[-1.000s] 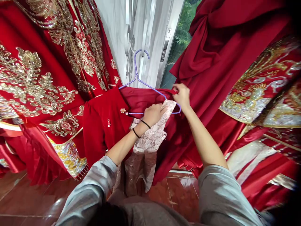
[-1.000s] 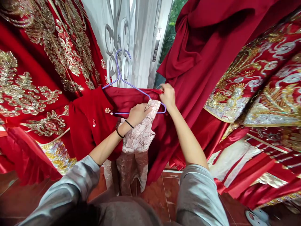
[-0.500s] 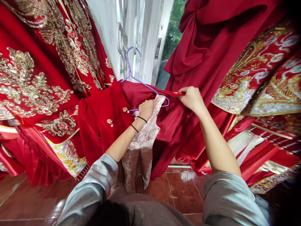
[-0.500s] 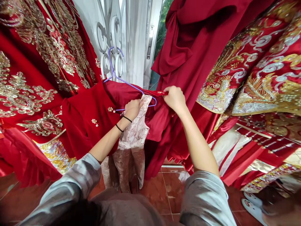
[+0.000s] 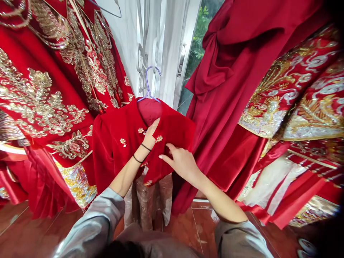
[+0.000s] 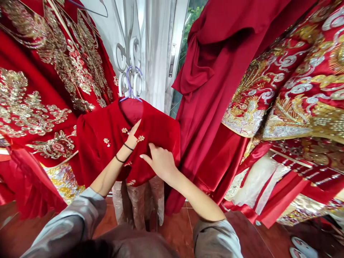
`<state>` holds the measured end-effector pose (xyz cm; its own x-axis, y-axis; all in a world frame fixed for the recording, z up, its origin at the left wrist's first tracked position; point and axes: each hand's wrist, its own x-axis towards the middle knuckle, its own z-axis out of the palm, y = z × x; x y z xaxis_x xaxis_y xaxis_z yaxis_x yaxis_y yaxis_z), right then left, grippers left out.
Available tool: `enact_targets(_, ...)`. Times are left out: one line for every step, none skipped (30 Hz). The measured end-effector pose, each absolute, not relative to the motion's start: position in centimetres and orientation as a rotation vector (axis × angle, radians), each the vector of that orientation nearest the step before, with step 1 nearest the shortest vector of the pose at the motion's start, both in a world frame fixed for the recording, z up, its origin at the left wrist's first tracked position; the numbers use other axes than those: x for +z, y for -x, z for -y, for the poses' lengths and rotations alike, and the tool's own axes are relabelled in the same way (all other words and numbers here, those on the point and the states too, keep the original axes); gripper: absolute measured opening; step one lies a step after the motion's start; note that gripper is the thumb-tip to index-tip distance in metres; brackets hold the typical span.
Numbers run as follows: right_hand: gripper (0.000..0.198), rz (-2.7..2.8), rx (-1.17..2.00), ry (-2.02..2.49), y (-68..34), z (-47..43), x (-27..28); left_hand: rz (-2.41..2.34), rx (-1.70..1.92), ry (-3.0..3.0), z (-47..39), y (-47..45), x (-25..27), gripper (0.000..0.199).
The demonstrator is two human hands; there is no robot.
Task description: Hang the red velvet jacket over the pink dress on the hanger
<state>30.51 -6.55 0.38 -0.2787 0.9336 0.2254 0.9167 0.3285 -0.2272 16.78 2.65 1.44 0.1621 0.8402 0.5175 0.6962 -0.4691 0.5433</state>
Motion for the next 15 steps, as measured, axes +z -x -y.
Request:
enact_targets(0.050,2.189,0.099,1.639,-31.2,6.4,0.5,-1.478,1.301,-2.313,-2.3,-15.7,1.2,0.024)
enact_targets(0.047,2.079,0.086,1.600,-32.0,6.1,0.6,-1.463,1.456,-2.371,-1.9,-14.5,0.9,0.024)
enact_targets(0.044,1.966,0.029,1.532,-32.7,5.5,0.7,-1.478,1.652,-2.405,-1.5,-13.2,0.5,0.025)
enact_targets(0.042,1.872,-0.065,1.438,-33.5,4.6,0.7,-1.538,1.875,-2.389,-0.9,-11.9,0.1,0.026)
enact_targets(0.042,1.803,-0.181,1.336,-34.2,3.5,0.7,-1.650,2.080,-2.316,-0.3,-10.7,-0.3,0.027)
enact_targets(0.043,1.764,-0.295,1.245,-35.0,2.2,0.8,-1.803,2.216,-2.206,0.2,-9.7,-0.6,0.027)
enact_targets(0.047,1.759,-0.378,1.174,-35.7,0.7,0.8,-1.973,2.254,-2.109,0.8,-8.8,-0.9,0.026)
enact_targets(0.051,1.779,-0.418,1.134,-36.4,-0.7,0.8,-2.149,2.198,-2.036,1.2,-8.3,-1.0,0.027)
enact_targets(0.052,1.808,-0.420,1.115,-37.1,-2.1,0.9,-2.317,2.058,-1.995,1.4,-7.9,-1.1,0.032)
enact_targets(0.051,1.834,-0.397,1.101,-37.7,-3.3,1.1,-2.465,1.865,-1.971,1.4,-7.8,-1.2,0.040)
enact_targets(0.047,1.850,-0.360,1.085,-38.2,-4.4,1.3,-2.582,1.659,-1.956,1.3,-7.7,-1.2,0.048)
enact_targets(0.043,1.856,-0.316,1.057,-38.6,-5.2,1.6,-2.667,1.475,-1.943,1.0,-7.8,-1.2,0.054)
enact_targets(0.040,1.853,-0.266,1.021,-38.9,-5.9,1.9,-2.719,1.322,-1.940,0.6,-7.9,-1.2,0.056)
enact_targets(0.039,1.844,-0.211,0.984,-39.2,-6.3,2.4,-2.740,1.203,-1.955,0.3,-8.1,-1.2,0.053)
enact_targets(0.038,1.837,-0.151,0.950,-39.4,-6.6,2.8,-2.736,1.112,-1.985,0.0,-8.2,-1.3,0.048)
